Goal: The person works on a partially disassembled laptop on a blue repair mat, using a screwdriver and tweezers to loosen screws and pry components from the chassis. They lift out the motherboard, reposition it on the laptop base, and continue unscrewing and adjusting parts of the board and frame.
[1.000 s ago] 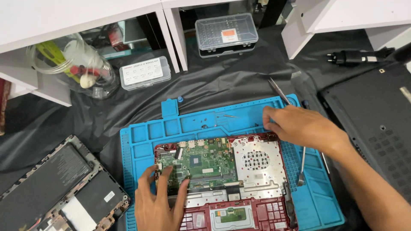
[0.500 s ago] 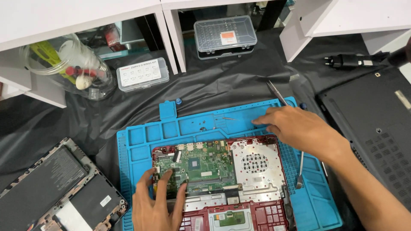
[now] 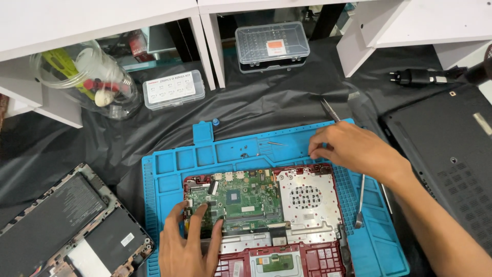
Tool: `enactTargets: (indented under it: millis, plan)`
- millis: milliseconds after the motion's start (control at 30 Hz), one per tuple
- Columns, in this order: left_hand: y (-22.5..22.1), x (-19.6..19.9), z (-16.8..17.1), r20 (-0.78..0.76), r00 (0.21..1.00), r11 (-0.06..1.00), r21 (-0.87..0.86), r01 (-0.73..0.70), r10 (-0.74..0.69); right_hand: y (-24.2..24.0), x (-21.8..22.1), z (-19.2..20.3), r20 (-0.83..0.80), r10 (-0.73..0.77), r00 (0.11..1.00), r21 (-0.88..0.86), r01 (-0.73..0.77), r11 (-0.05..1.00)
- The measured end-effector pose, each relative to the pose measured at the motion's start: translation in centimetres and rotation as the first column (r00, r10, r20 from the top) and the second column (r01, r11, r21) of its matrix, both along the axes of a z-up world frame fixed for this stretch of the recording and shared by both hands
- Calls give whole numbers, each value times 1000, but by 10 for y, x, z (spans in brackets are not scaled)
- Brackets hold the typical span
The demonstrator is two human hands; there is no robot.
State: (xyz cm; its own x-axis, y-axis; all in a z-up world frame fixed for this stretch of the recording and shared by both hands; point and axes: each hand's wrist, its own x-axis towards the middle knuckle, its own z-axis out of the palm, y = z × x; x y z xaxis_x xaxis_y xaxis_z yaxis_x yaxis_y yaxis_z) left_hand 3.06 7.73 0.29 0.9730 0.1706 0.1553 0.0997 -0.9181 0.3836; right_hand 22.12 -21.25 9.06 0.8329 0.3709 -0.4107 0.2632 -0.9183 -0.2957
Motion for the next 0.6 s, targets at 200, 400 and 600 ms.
enactTargets:
  millis: [200,400,600]
  plan:
    - [1,-1,-4,-30,999,999,38,11,-9,-18,15,-31,45,191,981,212,-196,957]
    - [1,-1,-6,-17,1000,1000,30,6,-6,-25,27,-42,-155,154,976,334,-95,938]
    - [2,-1,-9,-59,998,1000,27,-16,18,-22,27,-41,-102,190,976,302,-152,941]
